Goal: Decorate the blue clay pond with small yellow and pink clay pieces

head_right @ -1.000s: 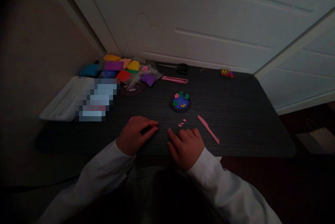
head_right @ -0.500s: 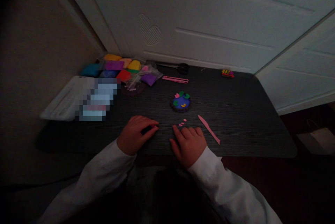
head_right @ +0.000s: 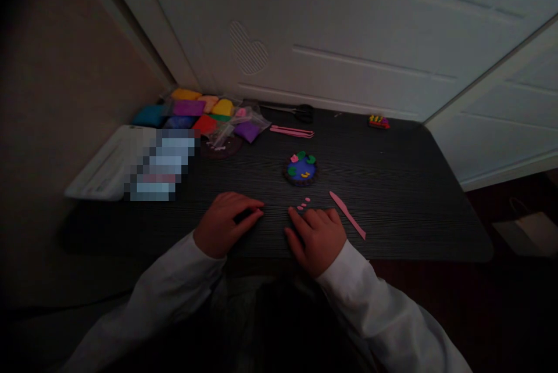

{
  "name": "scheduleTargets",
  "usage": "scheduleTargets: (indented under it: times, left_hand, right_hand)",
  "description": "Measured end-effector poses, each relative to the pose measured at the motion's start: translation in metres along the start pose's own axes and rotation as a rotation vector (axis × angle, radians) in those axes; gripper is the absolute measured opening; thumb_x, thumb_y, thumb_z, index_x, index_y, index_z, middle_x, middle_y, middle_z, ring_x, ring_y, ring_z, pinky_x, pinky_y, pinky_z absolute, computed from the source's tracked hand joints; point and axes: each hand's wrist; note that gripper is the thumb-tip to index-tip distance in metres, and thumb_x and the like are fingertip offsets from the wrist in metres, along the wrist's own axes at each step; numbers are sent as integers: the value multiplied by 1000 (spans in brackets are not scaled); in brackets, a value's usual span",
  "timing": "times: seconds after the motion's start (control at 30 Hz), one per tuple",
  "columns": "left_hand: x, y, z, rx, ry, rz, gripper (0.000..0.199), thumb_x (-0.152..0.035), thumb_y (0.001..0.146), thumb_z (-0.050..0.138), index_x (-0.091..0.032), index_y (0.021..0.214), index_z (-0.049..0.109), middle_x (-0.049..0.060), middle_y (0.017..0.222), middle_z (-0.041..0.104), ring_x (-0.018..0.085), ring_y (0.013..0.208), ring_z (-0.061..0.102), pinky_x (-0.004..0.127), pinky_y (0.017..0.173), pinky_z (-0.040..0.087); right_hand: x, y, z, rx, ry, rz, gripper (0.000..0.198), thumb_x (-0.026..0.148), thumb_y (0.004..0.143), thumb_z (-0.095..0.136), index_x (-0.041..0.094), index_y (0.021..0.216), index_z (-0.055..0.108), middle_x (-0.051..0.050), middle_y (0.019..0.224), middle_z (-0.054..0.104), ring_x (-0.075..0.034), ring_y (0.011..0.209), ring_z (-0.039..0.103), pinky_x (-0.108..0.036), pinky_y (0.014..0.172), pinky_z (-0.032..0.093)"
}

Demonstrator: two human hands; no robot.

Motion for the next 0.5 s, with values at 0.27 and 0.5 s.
scheduleTargets:
  times: [0.27, 0.5]
  left_hand:
    - [1, 0, 1, 7, 3, 2, 18, -32, 76, 48, -21, 86, 58, 1, 81, 63, 16, 80, 53, 34, 76, 35]
    - [1, 0, 0, 6, 3, -2, 19, -32, 75, 48, -21, 86, 59, 1, 80, 63, 16, 80, 53, 33, 76, 36]
  right_hand:
    - [7, 0, 1, 21, -35, 8, 41, 38, 80, 36, 17, 114, 46, -6, 79, 56, -18, 75, 47, -33, 69, 26]
    - [11, 2, 3, 12, -53, 19, 40, 36, 81, 36, 17, 114, 47, -6, 80, 58, -18, 76, 48, -34, 70, 25]
Point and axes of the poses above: each hand's wrist, its own y-axis towards the middle knuckle, its own z-axis out of the palm, x = y × z
